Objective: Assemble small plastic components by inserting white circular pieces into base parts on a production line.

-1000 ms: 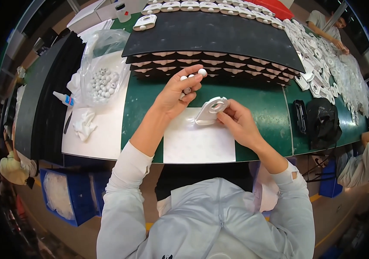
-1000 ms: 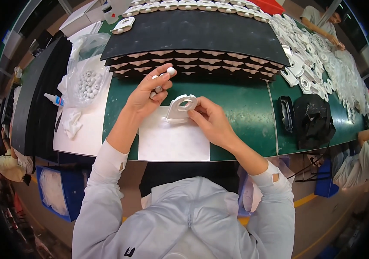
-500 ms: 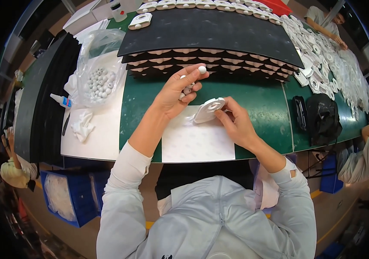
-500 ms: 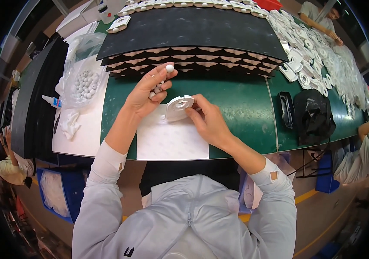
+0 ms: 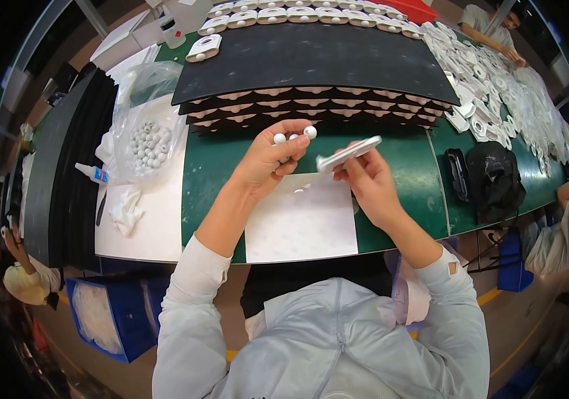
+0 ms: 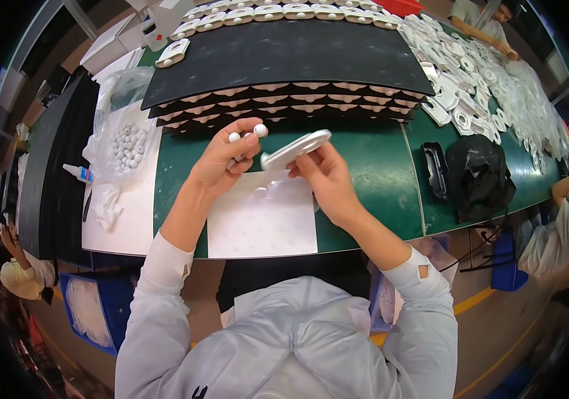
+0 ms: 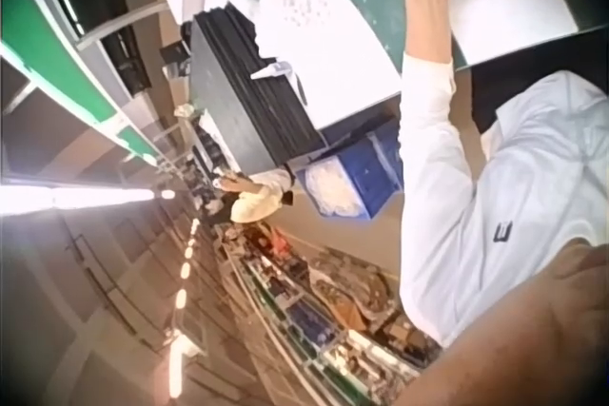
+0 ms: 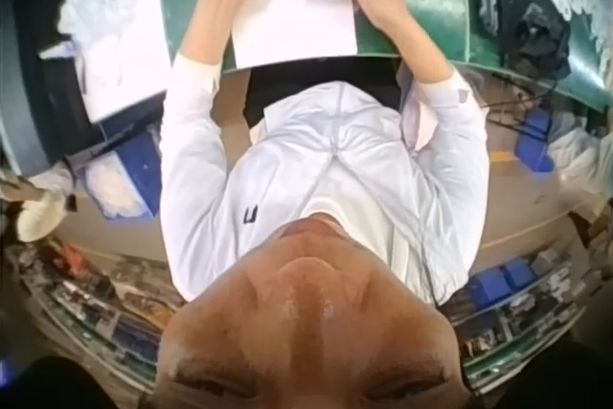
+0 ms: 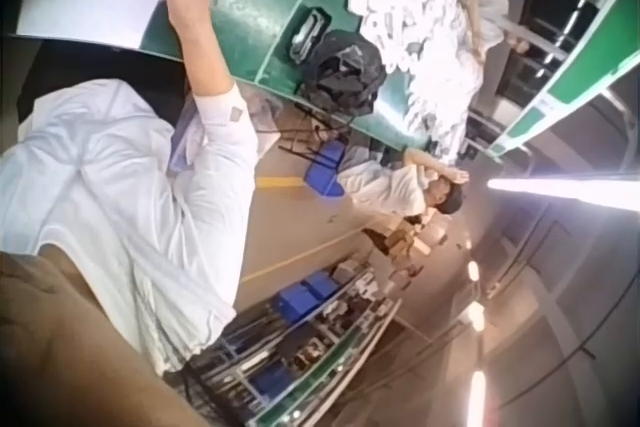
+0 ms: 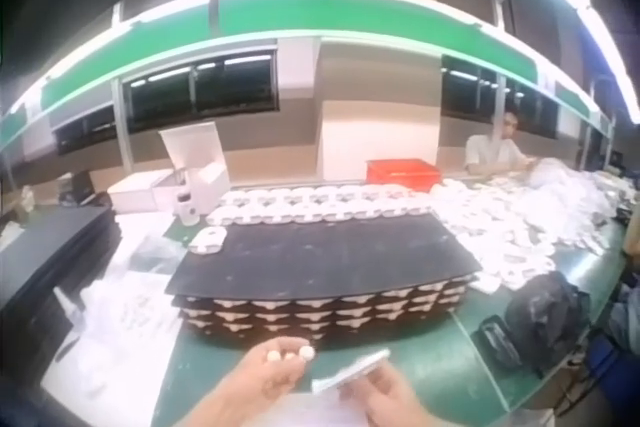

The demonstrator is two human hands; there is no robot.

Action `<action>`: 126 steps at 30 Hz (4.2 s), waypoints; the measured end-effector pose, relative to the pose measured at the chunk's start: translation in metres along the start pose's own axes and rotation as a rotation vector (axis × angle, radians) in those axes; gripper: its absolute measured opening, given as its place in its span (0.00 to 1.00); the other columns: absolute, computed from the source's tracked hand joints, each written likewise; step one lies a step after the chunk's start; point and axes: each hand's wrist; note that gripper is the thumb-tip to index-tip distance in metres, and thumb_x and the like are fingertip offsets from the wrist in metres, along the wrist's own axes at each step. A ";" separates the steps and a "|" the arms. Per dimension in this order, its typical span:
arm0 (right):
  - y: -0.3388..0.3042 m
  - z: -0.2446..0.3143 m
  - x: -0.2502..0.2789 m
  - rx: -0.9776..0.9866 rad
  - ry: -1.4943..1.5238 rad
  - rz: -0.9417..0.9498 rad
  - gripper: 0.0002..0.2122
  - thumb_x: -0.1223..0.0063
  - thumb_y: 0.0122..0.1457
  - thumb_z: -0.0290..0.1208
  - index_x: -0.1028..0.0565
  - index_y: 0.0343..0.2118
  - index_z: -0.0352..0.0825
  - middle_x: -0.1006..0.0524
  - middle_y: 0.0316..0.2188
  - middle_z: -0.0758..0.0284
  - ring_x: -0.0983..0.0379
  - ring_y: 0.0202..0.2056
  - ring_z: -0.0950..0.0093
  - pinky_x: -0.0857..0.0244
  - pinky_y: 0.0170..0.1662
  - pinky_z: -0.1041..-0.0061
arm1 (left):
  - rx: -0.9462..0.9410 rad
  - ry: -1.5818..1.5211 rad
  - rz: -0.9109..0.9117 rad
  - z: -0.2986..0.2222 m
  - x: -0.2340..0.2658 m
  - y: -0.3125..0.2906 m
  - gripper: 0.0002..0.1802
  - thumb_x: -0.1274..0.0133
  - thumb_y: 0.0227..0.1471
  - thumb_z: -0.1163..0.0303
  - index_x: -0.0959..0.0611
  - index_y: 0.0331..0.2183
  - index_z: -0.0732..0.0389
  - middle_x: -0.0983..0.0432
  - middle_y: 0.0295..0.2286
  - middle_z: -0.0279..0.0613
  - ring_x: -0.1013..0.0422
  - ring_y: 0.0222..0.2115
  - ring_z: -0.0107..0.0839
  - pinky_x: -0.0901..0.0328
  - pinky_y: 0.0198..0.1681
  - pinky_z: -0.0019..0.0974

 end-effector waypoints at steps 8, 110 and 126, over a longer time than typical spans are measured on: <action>0.003 0.010 0.004 -0.080 0.329 -0.081 0.09 0.61 0.60 0.30 0.36 0.42 0.36 0.32 0.39 0.70 0.35 0.40 0.80 0.39 0.44 0.77 | 0.026 0.184 -0.030 0.002 -0.017 -0.003 0.13 0.45 0.46 0.68 0.25 0.36 0.60 0.32 0.22 0.29 0.40 0.20 0.14 0.51 0.14 0.15; -0.013 -0.001 -0.012 -0.082 -0.354 0.087 0.06 0.56 0.56 0.23 0.32 0.37 0.31 0.28 0.32 0.70 0.33 0.31 0.84 0.38 0.34 0.85 | -0.045 -0.189 -0.040 -0.003 0.010 0.005 0.13 0.47 0.48 0.68 0.26 0.37 0.60 0.31 0.30 0.33 0.40 0.22 0.16 0.51 0.14 0.16; -0.012 -0.003 -0.021 0.371 -0.869 0.145 0.06 0.54 0.53 0.19 0.32 0.34 0.30 0.31 0.24 0.69 0.38 0.23 0.81 0.42 0.25 0.82 | -0.048 -0.137 0.014 -0.003 0.006 0.004 0.16 0.48 0.49 0.71 0.27 0.41 0.63 0.29 0.33 0.36 0.39 0.22 0.15 0.51 0.13 0.15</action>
Point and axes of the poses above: each hand's wrist, its own y-axis towards the middle knuckle, its own x-axis out of the back of the hand, z = x × y
